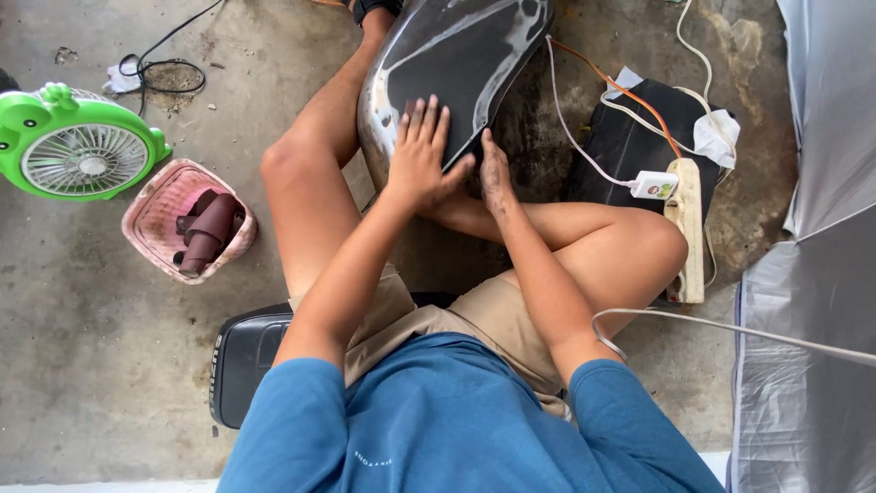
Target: The person sits on the floor and sands a black car part with a sanding block held in the right hand. The left hand stabilizes the part throughout the process.
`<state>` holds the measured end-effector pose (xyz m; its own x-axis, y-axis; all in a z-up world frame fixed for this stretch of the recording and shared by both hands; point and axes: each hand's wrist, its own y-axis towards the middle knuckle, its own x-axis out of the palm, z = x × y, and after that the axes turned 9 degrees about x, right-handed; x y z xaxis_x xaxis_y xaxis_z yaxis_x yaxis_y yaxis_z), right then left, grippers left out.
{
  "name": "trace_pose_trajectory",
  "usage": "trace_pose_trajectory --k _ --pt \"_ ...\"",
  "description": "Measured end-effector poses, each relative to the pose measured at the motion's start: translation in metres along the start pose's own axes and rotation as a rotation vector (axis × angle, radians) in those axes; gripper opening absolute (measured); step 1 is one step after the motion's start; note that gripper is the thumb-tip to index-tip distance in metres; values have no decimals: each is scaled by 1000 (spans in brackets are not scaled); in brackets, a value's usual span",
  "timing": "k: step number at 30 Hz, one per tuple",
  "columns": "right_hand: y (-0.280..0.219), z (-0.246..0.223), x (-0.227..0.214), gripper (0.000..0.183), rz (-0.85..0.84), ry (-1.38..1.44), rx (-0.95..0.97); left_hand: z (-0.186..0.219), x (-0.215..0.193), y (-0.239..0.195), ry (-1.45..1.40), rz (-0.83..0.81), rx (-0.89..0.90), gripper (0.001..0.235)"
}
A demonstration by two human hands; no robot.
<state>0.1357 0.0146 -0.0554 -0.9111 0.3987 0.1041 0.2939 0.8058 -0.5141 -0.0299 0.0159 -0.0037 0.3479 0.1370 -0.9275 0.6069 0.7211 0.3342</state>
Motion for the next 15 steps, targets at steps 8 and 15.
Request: trace_pose_trajectory --k 8,15 --pt "-10 -11 -3 90 -87 -13 119 0 -7 21 -8 -142 -93 97" --pt "11 13 -5 87 -63 -194 -17 33 -15 -30 -45 -60 -40 99"
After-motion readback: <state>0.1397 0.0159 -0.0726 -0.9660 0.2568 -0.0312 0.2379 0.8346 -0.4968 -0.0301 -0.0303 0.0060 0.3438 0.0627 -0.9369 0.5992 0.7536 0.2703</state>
